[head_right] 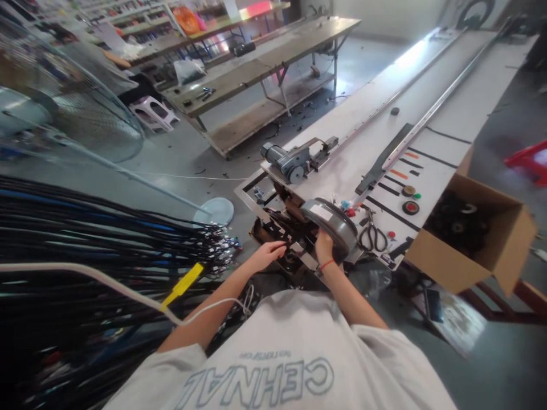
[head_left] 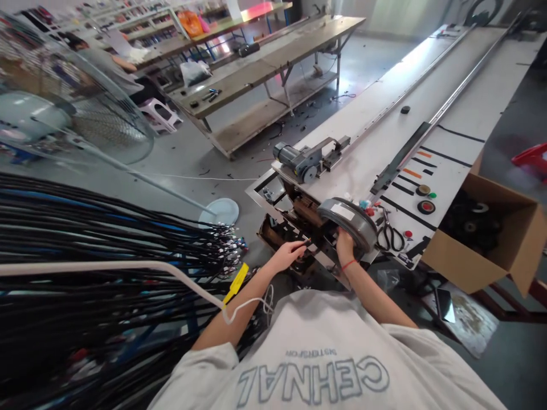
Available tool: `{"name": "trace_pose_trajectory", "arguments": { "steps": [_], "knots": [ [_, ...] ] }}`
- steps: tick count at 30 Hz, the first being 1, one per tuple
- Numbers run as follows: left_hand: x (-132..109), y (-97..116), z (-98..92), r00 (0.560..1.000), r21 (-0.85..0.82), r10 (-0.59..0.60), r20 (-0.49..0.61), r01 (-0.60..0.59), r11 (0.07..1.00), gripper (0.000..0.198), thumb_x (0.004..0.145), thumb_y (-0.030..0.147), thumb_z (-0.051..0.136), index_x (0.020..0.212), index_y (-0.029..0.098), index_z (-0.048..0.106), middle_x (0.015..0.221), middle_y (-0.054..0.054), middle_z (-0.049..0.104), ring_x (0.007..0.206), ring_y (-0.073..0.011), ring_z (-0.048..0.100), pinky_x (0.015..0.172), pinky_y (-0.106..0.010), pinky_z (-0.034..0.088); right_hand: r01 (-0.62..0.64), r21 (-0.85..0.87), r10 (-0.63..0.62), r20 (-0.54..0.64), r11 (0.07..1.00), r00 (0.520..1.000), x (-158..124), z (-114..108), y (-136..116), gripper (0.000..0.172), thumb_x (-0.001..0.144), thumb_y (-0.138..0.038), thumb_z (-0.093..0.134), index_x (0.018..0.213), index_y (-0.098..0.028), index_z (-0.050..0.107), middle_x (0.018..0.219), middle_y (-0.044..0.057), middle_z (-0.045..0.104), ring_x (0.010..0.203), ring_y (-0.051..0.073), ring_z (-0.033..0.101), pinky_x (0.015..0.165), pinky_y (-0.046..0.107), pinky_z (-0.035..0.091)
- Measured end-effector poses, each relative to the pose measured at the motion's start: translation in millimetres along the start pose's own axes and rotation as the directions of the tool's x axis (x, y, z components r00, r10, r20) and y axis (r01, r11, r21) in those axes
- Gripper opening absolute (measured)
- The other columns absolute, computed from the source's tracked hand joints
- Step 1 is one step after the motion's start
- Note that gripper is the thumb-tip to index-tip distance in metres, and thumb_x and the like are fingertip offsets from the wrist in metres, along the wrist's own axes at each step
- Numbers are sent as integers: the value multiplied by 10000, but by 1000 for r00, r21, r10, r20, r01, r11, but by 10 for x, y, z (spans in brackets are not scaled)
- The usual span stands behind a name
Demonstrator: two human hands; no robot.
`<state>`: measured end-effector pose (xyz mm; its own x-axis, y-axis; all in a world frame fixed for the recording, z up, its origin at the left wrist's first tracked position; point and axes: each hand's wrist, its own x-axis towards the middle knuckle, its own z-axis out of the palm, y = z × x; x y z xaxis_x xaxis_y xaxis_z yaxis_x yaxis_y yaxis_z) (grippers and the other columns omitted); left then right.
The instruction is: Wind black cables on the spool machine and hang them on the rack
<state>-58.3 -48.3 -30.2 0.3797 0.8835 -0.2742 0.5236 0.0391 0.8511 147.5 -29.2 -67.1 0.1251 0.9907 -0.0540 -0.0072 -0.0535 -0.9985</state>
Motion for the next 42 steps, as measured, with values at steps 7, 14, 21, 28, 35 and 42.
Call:
{"name": "trace_pose_trajectory", "arguments": {
  "steps": [7,14,21,28,35,42],
  "knots": [
    [692,302,146,969,106,111,-219,-90,990,350,884,401,525,1043,136,689,763,-45,716,705,-183,643,688,-261,468,410,-490,-504,-70,769,861,-256,-738,-523,404,916,-384,464,1254,-181,556,1405,146,453,1331,261,385,1109,489,303],
    [715,203,120,971,77,175,-162,-165,983,313,903,350,470,801,139,678,754,-33,689,691,-153,605,727,-255,455,-262,-408,370,214,875,904,674,-1230,-630,598,829,-674,437,689,-144,678,678,99,647,658,248,607,645,367,497],
    [757,100,304,965,-14,135,-225,-142,990,272,897,306,472,831,146,683,824,-39,705,758,-158,615,775,-264,478,569,-496,-449,350,656,822,-133,-412,-799,224,921,-252,436,1051,-200,611,1126,125,614,1115,228,547,975,393,436],
    [609,180,329,952,-28,134,-275,-147,989,260,898,295,490,955,155,701,867,-33,732,788,-167,644,797,-271,495,213,-714,-19,270,667,963,50,-279,-118,43,800,-139,557,778,-174,543,1046,167,617,1070,272,567,947,412,440],
    [424,119,386,950,-73,124,-287,-151,986,289,915,343,486,980,159,699,876,-33,734,762,-164,650,793,-268,497,270,-436,-124,335,858,934,-75,-502,-36,35,825,-241,505,820,-219,479,951,89,640,824,218,619,783,382,502],
    [309,13,586,963,-15,130,-236,-137,990,321,906,331,527,1147,166,661,1027,-72,738,899,-199,684,853,-293,505,481,-460,-230,500,746,835,109,-320,-309,154,853,-195,437,969,-218,536,988,89,656,942,224,622,847,391,494]
  ]
}}
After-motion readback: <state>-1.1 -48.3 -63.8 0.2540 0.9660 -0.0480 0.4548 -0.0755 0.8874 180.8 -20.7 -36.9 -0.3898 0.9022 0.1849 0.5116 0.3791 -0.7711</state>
